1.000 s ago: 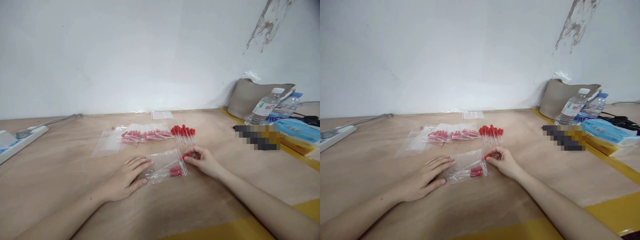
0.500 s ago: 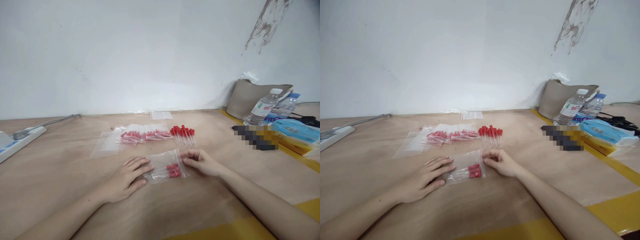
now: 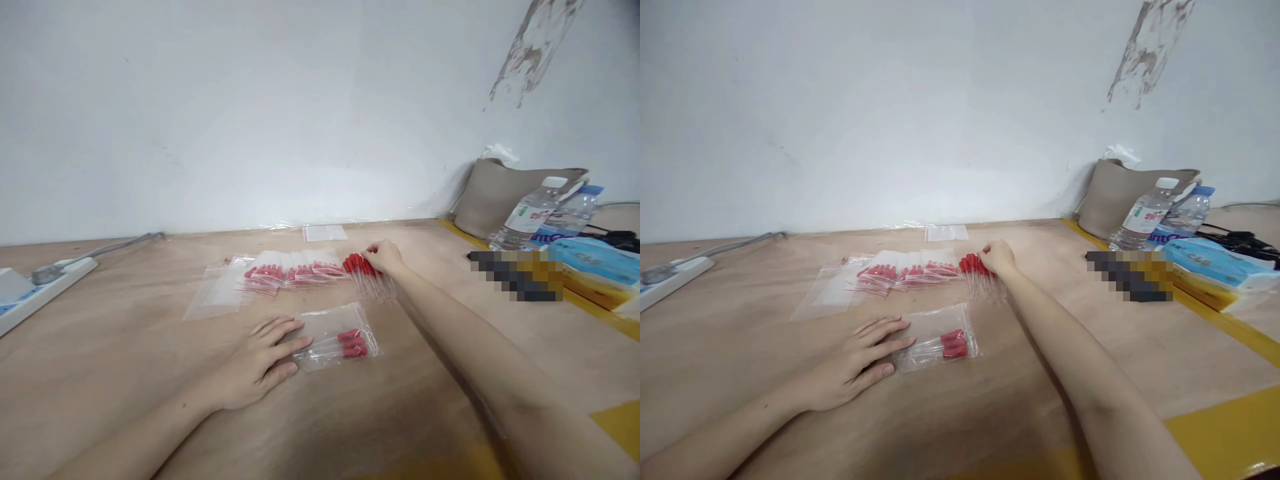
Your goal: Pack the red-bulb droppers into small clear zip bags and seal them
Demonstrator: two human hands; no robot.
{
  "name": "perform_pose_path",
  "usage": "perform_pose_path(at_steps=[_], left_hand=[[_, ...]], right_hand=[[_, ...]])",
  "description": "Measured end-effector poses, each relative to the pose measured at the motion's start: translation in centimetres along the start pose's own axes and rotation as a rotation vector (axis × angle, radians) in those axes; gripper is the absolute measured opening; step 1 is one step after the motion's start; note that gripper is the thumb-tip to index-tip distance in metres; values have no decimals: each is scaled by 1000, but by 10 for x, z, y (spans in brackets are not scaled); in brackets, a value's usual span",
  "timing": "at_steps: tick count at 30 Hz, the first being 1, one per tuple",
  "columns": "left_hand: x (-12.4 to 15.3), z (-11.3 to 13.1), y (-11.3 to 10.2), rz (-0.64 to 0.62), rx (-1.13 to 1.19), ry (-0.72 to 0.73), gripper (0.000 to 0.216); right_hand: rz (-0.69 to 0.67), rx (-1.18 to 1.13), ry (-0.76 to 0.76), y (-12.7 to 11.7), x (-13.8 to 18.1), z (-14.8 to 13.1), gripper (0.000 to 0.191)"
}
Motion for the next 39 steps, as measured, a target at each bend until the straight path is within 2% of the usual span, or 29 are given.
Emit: perform_pose_path(at_steps=[3,6,10,14,17,19,22,25,29,32,34,37,39], left_hand=[[0,0,0,0,3,1,41],[0,0,0,-4,5,0,41],[0,0,-1,-13,15,-7,41],[0,1,-2,-17,27,-21,41],[0,1,-2,-20,28,-33,41],[-1,1,-2,-19,25,-37,43],[-1,2,-3,-22,24,-43,45],[-1,3,-3,-23,22,-49,47],[-1,3,-3,-11,16,-40,47],[-1,3,-3,-8,16,-37,47],[-1,3,-3,-11,20,-36,48],[0,3,-3,-19,23,-40,47],[0,2,-2,-28,22,-42,45]], right_hand=[[17,-92,33,-8,0,2,17],[69,-221,25,-32,10,7,21],[159,-762,20,-56,50,19,24],[56,-1081,237,-36,96,30,23],[-48,-1216,415,-14,119,29,16],[-142,-1275,474,-4,128,23,14],[-322,-1262,452,0,137,12,17],[-426,-1112,343,-2,143,7,26],[-501,-919,219,1,146,0,31],[-475,-877,168,2,150,-8,34],[-520,-873,132,4,156,-15,46],[-665,-828,37,3,164,-21,68],[-614,-756,-47,-4,156,-18,65]])
Point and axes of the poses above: each hand's wrist, its own x-axis away from the middle knuckle, its own y-axis out of the palm, z = x × y, the point moved 5 cm from there along -x, towards the middle knuckle, and after that the axes turned 2 degrees about x, right-handed, at the moved point
